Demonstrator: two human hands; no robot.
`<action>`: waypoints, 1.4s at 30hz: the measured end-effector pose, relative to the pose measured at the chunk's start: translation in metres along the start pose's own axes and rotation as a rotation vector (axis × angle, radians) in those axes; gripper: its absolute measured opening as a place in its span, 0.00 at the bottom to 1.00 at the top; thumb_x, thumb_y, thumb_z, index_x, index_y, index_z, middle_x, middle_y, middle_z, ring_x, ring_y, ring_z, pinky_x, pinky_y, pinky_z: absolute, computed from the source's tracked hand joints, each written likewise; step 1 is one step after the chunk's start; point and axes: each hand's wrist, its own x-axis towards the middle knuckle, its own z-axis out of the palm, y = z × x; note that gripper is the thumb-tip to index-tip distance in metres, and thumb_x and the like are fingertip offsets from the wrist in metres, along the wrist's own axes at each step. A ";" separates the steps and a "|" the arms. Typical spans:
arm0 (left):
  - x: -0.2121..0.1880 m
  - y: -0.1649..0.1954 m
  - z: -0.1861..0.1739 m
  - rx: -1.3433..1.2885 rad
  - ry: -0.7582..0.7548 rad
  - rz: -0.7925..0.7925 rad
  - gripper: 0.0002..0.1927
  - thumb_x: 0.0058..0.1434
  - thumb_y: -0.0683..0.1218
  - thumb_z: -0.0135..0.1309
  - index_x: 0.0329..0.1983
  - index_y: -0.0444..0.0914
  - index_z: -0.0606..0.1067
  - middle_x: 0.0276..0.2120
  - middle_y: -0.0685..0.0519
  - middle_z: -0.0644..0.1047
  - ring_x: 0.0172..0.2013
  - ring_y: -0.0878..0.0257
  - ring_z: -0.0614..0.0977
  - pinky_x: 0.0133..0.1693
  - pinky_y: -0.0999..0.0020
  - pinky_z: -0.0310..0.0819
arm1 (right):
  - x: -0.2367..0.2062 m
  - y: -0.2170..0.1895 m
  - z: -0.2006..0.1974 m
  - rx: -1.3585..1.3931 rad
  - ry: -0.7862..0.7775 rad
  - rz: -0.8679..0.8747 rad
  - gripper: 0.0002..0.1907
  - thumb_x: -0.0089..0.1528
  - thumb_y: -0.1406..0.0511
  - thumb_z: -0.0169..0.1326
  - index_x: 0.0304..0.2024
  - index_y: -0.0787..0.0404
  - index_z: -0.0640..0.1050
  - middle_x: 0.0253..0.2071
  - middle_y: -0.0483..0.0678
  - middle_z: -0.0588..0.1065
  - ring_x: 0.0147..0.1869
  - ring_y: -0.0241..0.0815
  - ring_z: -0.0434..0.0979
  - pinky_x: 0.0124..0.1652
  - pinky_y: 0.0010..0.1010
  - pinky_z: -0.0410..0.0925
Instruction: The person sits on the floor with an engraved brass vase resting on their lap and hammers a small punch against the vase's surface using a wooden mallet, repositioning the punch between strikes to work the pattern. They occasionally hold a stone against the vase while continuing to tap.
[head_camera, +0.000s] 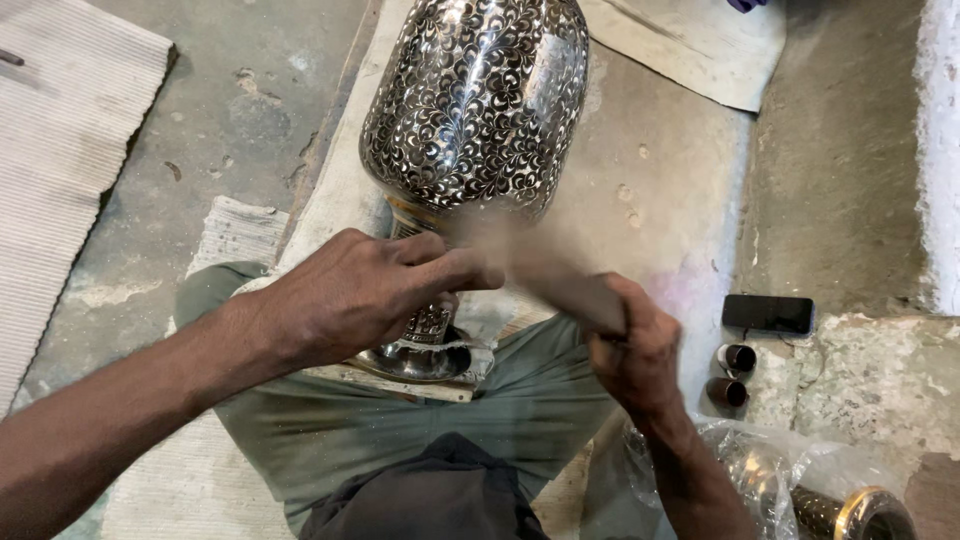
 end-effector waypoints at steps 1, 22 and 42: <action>0.000 0.000 0.000 -0.001 -0.074 -0.055 0.28 0.71 0.35 0.44 0.69 0.53 0.63 0.51 0.56 0.78 0.22 0.65 0.85 0.23 0.71 0.86 | 0.000 0.001 0.000 -0.094 -0.002 -0.050 0.25 0.58 0.75 0.58 0.58 0.63 0.71 0.36 0.53 0.78 0.35 0.42 0.81 0.34 0.29 0.73; -0.001 -0.005 -0.009 -0.101 0.119 0.174 0.40 0.55 0.29 0.45 0.70 0.53 0.66 0.50 0.52 0.79 0.26 0.63 0.85 0.29 0.66 0.87 | 0.012 -0.018 -0.003 -0.295 0.061 -0.088 0.24 0.58 0.74 0.60 0.56 0.60 0.74 0.37 0.56 0.80 0.37 0.49 0.83 0.37 0.36 0.76; -0.009 -0.008 -0.016 -0.243 0.186 0.116 0.13 0.70 0.46 0.49 0.56 0.44 0.67 0.35 0.49 0.79 0.22 0.59 0.83 0.25 0.64 0.86 | 0.002 -0.025 -0.015 -0.390 0.023 -0.174 0.18 0.60 0.72 0.59 0.53 0.63 0.75 0.39 0.55 0.80 0.38 0.45 0.83 0.36 0.32 0.75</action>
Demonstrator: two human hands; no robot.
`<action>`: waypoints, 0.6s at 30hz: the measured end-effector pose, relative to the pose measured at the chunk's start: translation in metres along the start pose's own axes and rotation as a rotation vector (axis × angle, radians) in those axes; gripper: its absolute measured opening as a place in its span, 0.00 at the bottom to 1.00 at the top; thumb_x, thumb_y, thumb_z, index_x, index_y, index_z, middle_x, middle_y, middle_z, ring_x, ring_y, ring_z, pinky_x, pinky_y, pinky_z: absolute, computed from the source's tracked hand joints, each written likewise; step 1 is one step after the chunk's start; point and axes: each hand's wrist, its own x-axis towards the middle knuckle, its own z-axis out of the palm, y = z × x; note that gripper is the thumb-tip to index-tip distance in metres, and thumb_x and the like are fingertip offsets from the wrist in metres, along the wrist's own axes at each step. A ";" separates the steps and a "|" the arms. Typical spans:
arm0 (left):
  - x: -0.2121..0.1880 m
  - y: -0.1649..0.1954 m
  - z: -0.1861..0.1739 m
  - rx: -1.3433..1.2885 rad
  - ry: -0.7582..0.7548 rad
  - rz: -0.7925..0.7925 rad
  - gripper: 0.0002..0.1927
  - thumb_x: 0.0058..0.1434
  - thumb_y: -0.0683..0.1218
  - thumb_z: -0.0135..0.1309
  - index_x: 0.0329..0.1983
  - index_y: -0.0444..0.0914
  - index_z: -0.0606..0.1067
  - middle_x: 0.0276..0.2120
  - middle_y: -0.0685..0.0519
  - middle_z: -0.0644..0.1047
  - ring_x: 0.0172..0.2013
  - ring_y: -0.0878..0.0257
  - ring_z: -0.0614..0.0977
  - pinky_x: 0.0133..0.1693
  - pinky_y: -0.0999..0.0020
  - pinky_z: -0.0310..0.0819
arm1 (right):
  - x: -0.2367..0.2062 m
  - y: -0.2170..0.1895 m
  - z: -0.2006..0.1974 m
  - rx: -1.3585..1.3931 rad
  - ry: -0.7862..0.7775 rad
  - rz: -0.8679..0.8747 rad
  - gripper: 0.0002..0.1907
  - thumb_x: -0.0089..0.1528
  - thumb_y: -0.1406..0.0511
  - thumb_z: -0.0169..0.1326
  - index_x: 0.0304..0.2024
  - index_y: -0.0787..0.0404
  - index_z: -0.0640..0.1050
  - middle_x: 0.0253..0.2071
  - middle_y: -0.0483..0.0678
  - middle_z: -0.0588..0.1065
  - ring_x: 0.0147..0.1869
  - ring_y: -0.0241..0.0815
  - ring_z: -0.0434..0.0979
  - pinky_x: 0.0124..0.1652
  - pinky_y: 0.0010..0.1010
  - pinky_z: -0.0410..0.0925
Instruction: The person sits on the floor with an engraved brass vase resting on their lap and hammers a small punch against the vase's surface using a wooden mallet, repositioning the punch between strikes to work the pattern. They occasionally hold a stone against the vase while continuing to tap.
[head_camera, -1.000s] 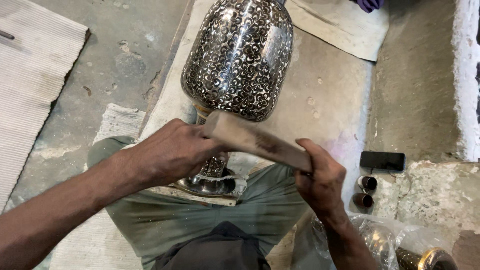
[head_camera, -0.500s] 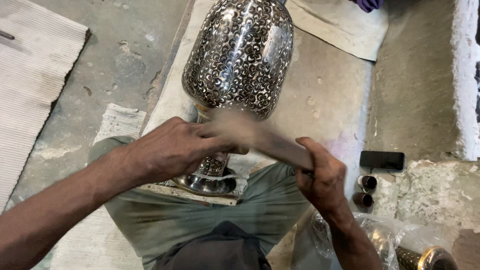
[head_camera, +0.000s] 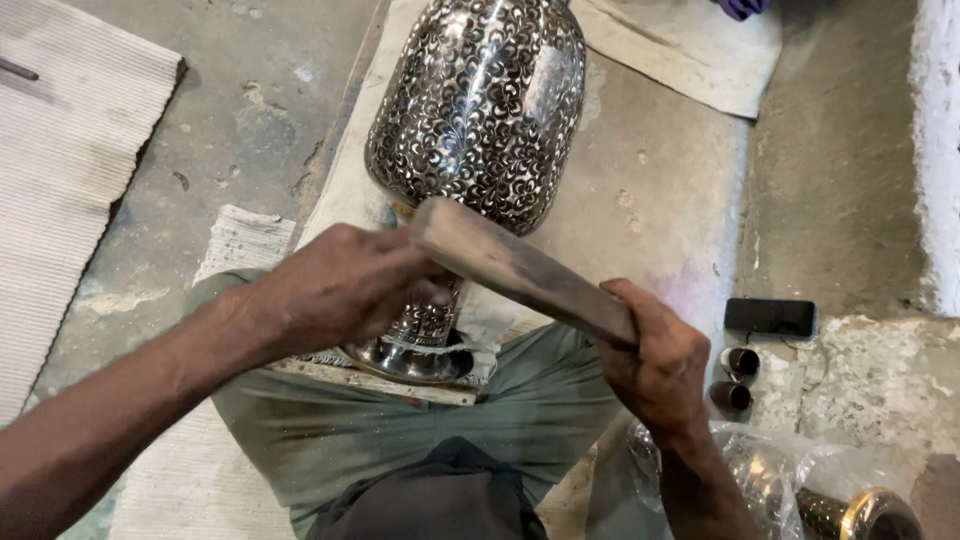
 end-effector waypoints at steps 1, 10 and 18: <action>0.004 0.002 -0.001 -0.078 -0.008 -0.048 0.15 0.70 0.45 0.47 0.59 0.42 0.65 0.37 0.47 0.78 0.20 0.59 0.83 0.23 0.65 0.86 | -0.001 0.000 -0.001 0.057 0.016 0.018 0.20 0.59 0.72 0.59 0.54 0.63 0.74 0.40 0.55 0.80 0.39 0.45 0.83 0.38 0.32 0.75; 0.027 0.021 0.003 0.335 -0.191 -0.021 0.28 0.64 0.40 0.47 0.68 0.49 0.63 0.44 0.47 0.77 0.26 0.58 0.83 0.25 0.63 0.86 | -0.023 0.009 0.013 0.295 0.102 0.291 0.18 0.57 0.73 0.61 0.50 0.65 0.75 0.31 0.49 0.77 0.32 0.34 0.77 0.36 0.25 0.70; 0.024 0.024 0.006 0.325 -0.195 -0.088 0.28 0.67 0.40 0.46 0.70 0.49 0.61 0.40 0.49 0.76 0.23 0.59 0.83 0.24 0.64 0.85 | -0.011 0.002 0.025 0.547 0.172 0.322 0.10 0.61 0.72 0.62 0.44 0.66 0.77 0.36 0.45 0.78 0.37 0.35 0.80 0.37 0.23 0.73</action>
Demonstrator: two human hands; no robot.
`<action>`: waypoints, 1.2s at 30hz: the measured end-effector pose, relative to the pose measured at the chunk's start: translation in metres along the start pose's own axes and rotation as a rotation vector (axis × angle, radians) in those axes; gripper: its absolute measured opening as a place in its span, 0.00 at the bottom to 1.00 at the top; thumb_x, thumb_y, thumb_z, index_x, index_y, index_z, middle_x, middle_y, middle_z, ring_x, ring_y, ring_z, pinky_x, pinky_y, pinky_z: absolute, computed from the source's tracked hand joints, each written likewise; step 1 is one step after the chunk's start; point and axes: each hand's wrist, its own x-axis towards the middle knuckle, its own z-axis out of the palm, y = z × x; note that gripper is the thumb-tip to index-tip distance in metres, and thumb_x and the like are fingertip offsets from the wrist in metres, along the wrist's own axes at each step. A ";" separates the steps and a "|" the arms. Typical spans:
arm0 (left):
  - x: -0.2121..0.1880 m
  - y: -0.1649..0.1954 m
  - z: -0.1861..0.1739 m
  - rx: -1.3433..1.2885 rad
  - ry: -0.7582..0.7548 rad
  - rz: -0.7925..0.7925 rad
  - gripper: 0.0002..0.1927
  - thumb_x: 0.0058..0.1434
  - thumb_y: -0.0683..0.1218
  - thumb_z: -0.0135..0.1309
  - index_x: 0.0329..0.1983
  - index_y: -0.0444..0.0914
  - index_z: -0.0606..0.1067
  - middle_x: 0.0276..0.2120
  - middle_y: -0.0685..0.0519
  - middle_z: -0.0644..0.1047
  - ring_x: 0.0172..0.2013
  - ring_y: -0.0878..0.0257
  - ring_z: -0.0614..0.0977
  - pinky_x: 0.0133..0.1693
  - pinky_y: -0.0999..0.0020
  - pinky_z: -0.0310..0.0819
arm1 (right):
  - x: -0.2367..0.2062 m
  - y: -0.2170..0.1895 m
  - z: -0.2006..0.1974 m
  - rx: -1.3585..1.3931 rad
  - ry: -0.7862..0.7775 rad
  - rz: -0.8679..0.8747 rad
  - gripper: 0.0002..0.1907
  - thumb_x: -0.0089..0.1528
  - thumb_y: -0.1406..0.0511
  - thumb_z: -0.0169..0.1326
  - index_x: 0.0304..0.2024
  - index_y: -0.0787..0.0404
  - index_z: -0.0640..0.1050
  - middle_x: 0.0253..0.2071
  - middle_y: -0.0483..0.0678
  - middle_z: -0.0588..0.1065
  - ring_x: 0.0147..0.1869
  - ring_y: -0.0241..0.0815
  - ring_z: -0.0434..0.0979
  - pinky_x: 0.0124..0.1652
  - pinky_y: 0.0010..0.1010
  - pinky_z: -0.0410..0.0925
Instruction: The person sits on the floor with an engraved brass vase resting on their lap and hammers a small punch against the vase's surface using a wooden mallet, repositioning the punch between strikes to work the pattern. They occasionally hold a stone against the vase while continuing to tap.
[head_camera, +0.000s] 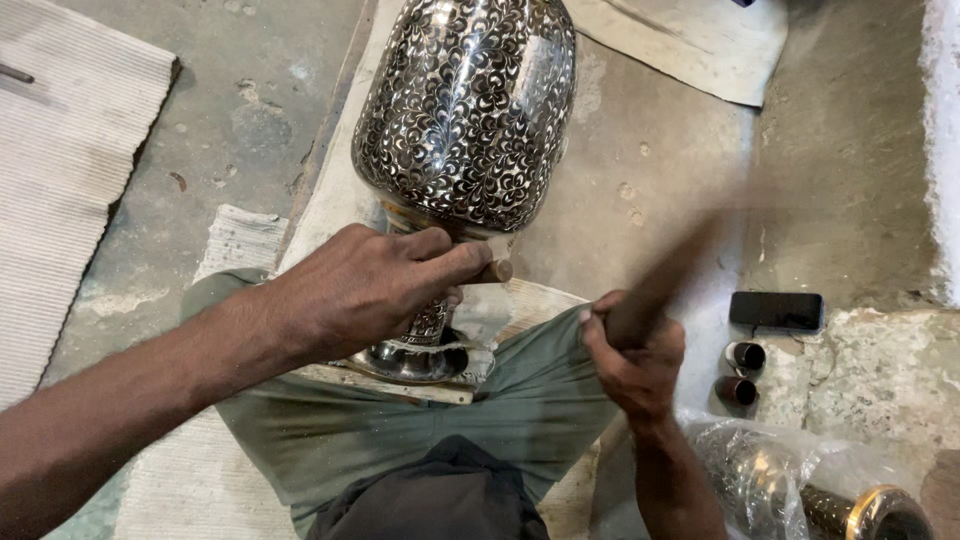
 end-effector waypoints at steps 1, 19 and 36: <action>0.000 0.001 -0.001 0.015 0.005 -0.006 0.29 0.67 0.39 0.46 0.71 0.49 0.61 0.40 0.48 0.76 0.23 0.59 0.83 0.23 0.64 0.85 | 0.003 0.001 -0.001 -0.209 -0.064 -0.089 0.10 0.61 0.72 0.62 0.44 0.66 0.77 0.35 0.45 0.79 0.37 0.35 0.81 0.37 0.22 0.74; 0.002 -0.002 -0.002 0.032 0.125 0.105 0.24 0.63 0.43 0.51 0.63 0.45 0.64 0.35 0.49 0.76 0.25 0.57 0.82 0.24 0.61 0.82 | 0.005 0.016 -0.003 -0.299 -0.090 -0.116 0.09 0.61 0.72 0.61 0.43 0.64 0.76 0.32 0.49 0.79 0.32 0.39 0.80 0.31 0.28 0.73; 0.003 -0.008 -0.001 0.054 -0.106 0.023 0.24 0.72 0.44 0.40 0.70 0.57 0.60 0.46 0.48 0.74 0.26 0.59 0.84 0.23 0.66 0.84 | -0.005 0.018 0.003 -0.139 -0.071 -0.007 0.19 0.61 0.76 0.58 0.54 0.63 0.74 0.34 0.52 0.77 0.36 0.39 0.79 0.35 0.29 0.71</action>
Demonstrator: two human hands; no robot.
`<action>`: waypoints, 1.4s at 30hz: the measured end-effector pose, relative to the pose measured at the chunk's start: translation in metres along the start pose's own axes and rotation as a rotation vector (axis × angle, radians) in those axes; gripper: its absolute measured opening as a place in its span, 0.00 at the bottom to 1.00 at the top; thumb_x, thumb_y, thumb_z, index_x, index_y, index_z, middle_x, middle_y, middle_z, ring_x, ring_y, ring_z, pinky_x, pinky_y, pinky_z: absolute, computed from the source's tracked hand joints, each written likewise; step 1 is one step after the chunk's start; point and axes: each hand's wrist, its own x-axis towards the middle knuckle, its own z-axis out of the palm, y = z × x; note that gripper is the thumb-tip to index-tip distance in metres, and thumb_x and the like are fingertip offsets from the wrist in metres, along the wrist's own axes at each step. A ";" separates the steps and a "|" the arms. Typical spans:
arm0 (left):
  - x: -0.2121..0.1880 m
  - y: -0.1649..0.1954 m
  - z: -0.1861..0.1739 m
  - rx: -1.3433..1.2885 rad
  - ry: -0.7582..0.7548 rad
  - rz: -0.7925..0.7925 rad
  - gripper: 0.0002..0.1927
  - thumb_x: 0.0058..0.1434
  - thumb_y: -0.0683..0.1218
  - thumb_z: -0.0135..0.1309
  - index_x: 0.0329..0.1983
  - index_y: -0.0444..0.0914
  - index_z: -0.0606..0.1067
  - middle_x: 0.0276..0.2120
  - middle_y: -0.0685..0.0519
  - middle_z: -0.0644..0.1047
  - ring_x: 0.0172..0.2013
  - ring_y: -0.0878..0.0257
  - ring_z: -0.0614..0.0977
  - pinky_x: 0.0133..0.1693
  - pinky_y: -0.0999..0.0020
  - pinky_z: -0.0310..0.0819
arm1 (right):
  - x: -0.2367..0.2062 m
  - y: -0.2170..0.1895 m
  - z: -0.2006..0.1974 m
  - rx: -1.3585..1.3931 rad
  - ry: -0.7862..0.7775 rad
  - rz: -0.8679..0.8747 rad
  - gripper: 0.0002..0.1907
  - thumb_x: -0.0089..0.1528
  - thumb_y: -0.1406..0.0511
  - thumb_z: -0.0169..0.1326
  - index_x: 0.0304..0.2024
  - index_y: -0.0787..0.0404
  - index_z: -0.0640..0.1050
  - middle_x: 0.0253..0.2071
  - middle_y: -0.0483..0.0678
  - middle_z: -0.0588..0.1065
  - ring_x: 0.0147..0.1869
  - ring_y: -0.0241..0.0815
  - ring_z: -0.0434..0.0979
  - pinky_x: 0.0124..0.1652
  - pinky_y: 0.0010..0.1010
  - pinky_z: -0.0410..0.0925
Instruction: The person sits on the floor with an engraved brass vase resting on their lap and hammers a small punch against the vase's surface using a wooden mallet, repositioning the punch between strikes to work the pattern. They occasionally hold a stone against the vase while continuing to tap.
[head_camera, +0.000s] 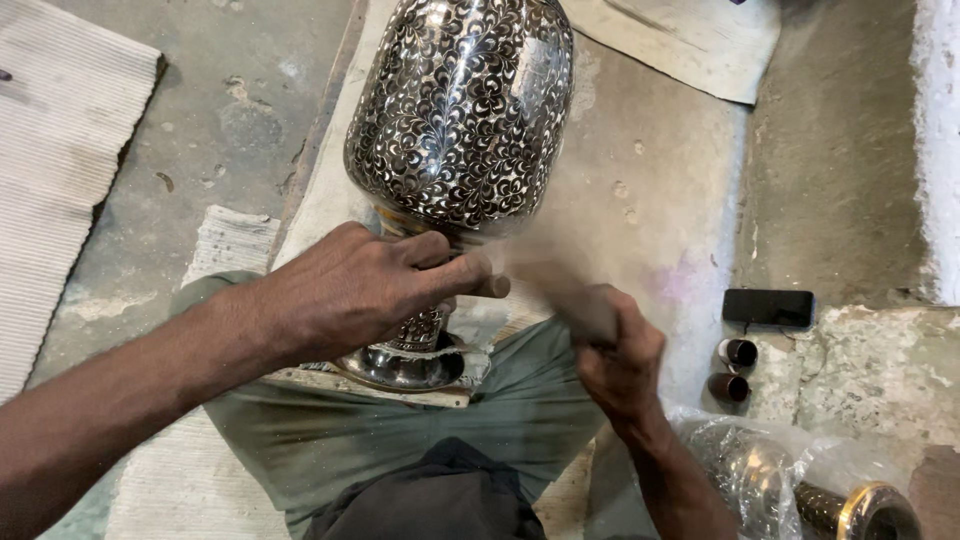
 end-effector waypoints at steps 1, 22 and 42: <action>0.000 0.000 -0.001 0.010 -0.052 -0.030 0.26 0.74 0.42 0.38 0.71 0.59 0.59 0.51 0.48 0.73 0.26 0.60 0.84 0.24 0.67 0.84 | 0.000 0.002 -0.002 -0.107 -0.005 -0.085 0.22 0.59 0.77 0.56 0.56 0.63 0.73 0.35 0.51 0.77 0.37 0.37 0.79 0.36 0.28 0.71; -0.012 -0.018 0.012 -0.094 0.180 0.163 0.32 0.58 0.34 0.49 0.64 0.52 0.63 0.29 0.54 0.76 0.23 0.60 0.82 0.24 0.65 0.84 | 0.009 -0.007 -0.022 -0.316 -0.027 -0.251 0.16 0.61 0.74 0.62 0.50 0.64 0.74 0.37 0.54 0.80 0.37 0.45 0.82 0.36 0.28 0.76; 0.015 0.018 -0.022 -0.019 -0.033 -0.051 0.27 0.67 0.38 0.45 0.67 0.52 0.65 0.46 0.50 0.79 0.30 0.57 0.85 0.27 0.63 0.86 | -0.025 0.008 -0.001 0.571 0.037 0.155 0.15 0.59 0.70 0.65 0.43 0.63 0.71 0.33 0.47 0.76 0.35 0.38 0.80 0.34 0.28 0.76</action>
